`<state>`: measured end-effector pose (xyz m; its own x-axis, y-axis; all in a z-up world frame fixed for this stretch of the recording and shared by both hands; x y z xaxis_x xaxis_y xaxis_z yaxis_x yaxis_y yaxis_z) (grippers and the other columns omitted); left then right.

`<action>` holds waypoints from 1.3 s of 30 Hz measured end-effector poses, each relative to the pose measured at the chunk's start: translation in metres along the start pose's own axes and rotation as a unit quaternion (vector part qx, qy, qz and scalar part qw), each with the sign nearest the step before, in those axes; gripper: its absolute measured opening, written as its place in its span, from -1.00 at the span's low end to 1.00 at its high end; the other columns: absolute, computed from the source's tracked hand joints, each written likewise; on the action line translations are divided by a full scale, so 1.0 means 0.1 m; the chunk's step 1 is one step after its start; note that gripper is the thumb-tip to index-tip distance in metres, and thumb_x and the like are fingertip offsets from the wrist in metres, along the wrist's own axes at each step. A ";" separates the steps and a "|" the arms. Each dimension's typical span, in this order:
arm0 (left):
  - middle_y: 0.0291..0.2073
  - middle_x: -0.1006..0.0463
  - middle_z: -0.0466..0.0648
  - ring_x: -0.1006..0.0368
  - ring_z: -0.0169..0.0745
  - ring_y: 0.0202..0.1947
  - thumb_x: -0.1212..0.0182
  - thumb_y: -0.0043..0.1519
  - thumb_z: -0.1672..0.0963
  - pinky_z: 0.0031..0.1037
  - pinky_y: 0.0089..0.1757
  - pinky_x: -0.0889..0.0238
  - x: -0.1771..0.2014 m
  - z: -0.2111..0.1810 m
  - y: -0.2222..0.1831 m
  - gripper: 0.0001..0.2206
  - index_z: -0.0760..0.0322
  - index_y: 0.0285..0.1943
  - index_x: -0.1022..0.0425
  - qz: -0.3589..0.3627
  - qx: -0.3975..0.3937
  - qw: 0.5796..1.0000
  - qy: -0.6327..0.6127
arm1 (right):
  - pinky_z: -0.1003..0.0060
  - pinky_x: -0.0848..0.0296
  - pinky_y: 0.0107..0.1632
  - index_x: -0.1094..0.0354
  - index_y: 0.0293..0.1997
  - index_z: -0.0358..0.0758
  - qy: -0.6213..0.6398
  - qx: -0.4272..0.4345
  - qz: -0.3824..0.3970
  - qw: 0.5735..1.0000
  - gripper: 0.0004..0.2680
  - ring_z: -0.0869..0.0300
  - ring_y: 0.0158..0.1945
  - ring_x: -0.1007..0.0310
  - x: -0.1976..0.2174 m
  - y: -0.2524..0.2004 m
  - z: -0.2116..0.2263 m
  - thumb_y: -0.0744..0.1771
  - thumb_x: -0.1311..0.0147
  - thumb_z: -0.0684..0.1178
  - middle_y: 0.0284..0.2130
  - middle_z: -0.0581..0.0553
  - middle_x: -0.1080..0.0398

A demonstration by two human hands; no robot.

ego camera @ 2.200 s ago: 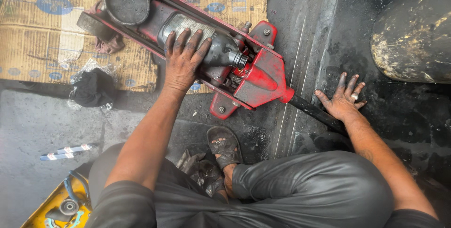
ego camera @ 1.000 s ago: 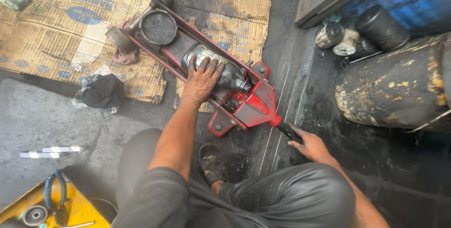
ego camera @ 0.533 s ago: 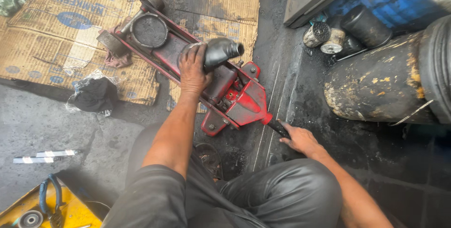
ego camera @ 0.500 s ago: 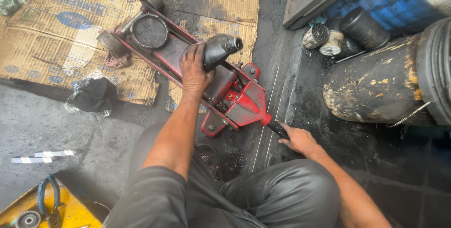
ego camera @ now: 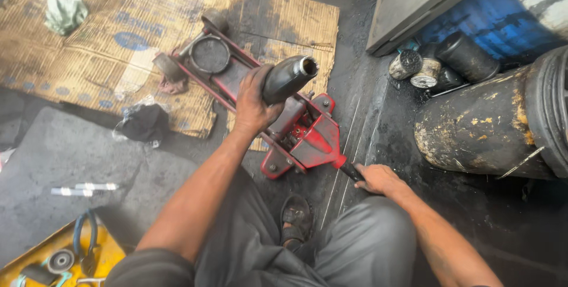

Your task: The person wipes a hydraulic floor jack with a cloth, pours oil from a black container into a port on the jack, and inserts a small plug. The person then pumps the jack handle to operate the lift mechanism.

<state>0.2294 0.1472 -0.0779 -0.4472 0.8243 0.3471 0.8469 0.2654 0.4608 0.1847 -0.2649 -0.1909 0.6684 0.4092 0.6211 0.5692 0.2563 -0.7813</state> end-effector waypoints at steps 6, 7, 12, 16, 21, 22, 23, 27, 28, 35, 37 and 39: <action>0.22 -0.44 0.13 -0.35 0.25 0.25 -0.49 -0.05 0.16 -0.10 0.25 -0.24 -0.12 0.12 -0.26 -0.27 0.18 0.38 -0.30 0.009 -0.016 1.000 -0.014 | -0.04 -0.44 0.05 -0.33 0.11 -0.12 0.117 0.014 -0.041 0.992 -0.67 -0.18 -0.01 -0.52 -0.18 -0.07 -0.17 0.32 -0.15 0.19 -0.21 -0.32 -0.54; 0.22 -0.44 0.14 -0.34 0.25 0.26 -0.49 -0.05 0.16 -0.10 0.25 -0.24 -0.10 0.06 -0.26 -0.28 0.18 0.38 -0.31 0.016 -0.016 1.000 -0.015 | -0.04 -0.43 0.05 -0.34 0.11 -0.12 0.132 0.021 -0.062 0.989 -0.67 -0.17 -0.01 -0.51 -0.20 -0.09 -0.22 0.32 -0.14 0.19 -0.20 -0.31 -0.54; 0.19 -0.45 0.12 -0.37 0.25 0.23 -0.53 -0.08 0.13 -0.10 0.23 -0.24 0.06 -0.35 0.00 -0.27 0.16 0.35 -0.33 0.046 -0.012 0.999 -0.018 | -0.05 -0.41 0.07 -0.36 0.09 -0.14 0.189 0.036 -0.201 0.961 -0.69 -0.16 0.00 -0.50 -0.72 0.05 -0.38 0.33 -0.07 0.18 -0.18 -0.30 -0.54; 0.18 -0.47 0.08 -0.40 0.21 0.21 -0.56 -0.06 0.10 -0.15 0.20 -0.30 0.09 -0.64 0.39 -0.27 0.16 0.35 -0.33 0.066 -0.054 0.996 0.018 | -0.05 -0.39 0.09 -0.38 0.07 -0.15 0.174 0.004 -0.267 0.948 -0.70 -0.16 0.00 -0.49 -1.14 0.13 -0.57 0.34 -0.01 0.17 -0.16 -0.30 -0.53; 0.20 -0.46 0.09 -0.40 0.19 0.23 -0.54 0.00 0.12 -0.18 0.22 -0.31 0.15 -1.13 0.88 -0.30 0.17 0.37 -0.33 0.099 -0.082 0.991 0.042 | -0.05 -0.36 0.11 -0.40 0.06 -0.17 0.166 -0.006 -0.311 0.936 -0.70 -0.14 0.01 -0.48 -0.95 0.11 -0.52 0.35 0.06 0.16 -0.13 -0.29 -0.53; 0.21 -0.46 0.09 -0.41 0.18 0.24 -0.53 0.01 0.12 -0.19 0.22 -0.32 0.20 -1.24 0.92 -0.31 0.16 0.38 -0.33 0.100 -0.082 0.991 0.045 | -0.05 -0.34 0.11 -0.41 0.00 -0.18 0.166 -0.003 -0.319 0.933 -0.69 -0.14 -0.02 -0.48 -0.88 0.06 -0.47 0.34 0.04 0.22 -0.18 -0.28 -0.54; 0.21 -0.45 0.10 -0.39 0.20 0.24 -0.53 0.02 0.12 -0.17 0.23 -0.30 0.26 -1.35 0.93 -0.29 0.18 0.39 -0.32 0.095 -0.084 0.991 0.047 | 0.00 -0.33 0.14 -0.41 0.01 -0.14 0.155 -0.026 -0.291 0.944 -0.69 -0.12 0.00 -0.48 -0.85 0.04 -0.44 0.36 0.06 0.24 -0.17 -0.26 -0.54; 0.23 -0.43 0.12 -0.37 0.21 0.27 -0.54 0.01 0.13 -0.15 0.26 -0.27 0.33 -1.48 0.93 -0.28 0.19 0.40 -0.29 0.083 -0.084 0.992 0.034 | 0.07 -0.30 0.23 -0.41 0.04 -0.08 0.162 -0.064 -0.241 0.955 -0.69 -0.05 0.04 -0.49 -0.71 0.12 -0.45 0.39 0.15 0.25 -0.11 -0.18 -0.55; 0.24 -0.43 0.11 -0.38 0.20 0.28 -0.54 0.00 0.13 -0.15 0.26 -0.27 0.32 -1.41 0.79 -0.28 0.19 0.39 -0.30 0.084 -0.070 0.994 0.027 | 0.07 -0.30 0.25 -0.41 0.03 -0.09 0.176 -0.055 -0.235 0.954 -0.69 -0.02 0.05 -0.49 -0.84 0.07 -0.45 0.39 0.17 0.24 -0.10 -0.16 -0.55; 0.24 -0.43 0.11 -0.34 0.20 0.29 -0.48 -0.14 0.16 -0.14 0.28 -0.22 -0.03 -0.61 0.17 -0.22 0.17 0.38 -0.33 0.103 0.003 0.995 -0.010 | 0.13 -0.32 0.24 -0.33 0.22 -0.48 0.313 0.054 -0.461 0.828 -0.71 -0.12 0.15 -0.42 -1.28 0.03 -0.83 0.46 0.18 -0.05 0.10 -0.42 -0.45; 0.24 -0.42 0.12 -0.33 0.21 0.29 -0.47 -0.14 0.16 -0.12 0.29 -0.20 -0.10 -0.51 0.12 -0.21 0.17 0.40 -0.32 0.106 0.005 0.994 -0.022 | 0.18 -0.37 0.22 -0.36 0.16 -0.51 0.456 0.068 -0.488 0.741 -0.75 -0.03 0.12 -0.44 -0.95 0.08 -1.15 0.45 0.12 -0.10 0.08 -0.38 -0.46; 0.25 -0.40 0.14 -0.31 0.24 0.28 -0.52 -0.13 0.14 -0.11 0.26 -0.19 -0.19 -0.37 0.03 -0.22 0.16 0.38 -0.34 0.128 0.025 0.991 -0.022 | 0.23 -0.42 0.10 -0.39 0.14 -0.45 0.581 -0.034 -0.453 0.675 -0.76 0.05 0.01 -0.47 -0.58 0.12 -1.48 0.46 0.09 -0.05 -0.02 -0.31 -0.49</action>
<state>0.2299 0.1141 -0.0528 -0.2031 0.8889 0.4106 0.9450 0.0682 0.3198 0.2236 -0.4146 -0.2271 -0.0676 -0.8620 0.5023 0.9908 -0.1172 -0.0677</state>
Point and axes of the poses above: each hand's wrist, its own y-axis towards the middle knuckle, its own x-axis out of the back of the hand, z = x × y, the point moved 7 cm from there along y, towards the middle knuckle
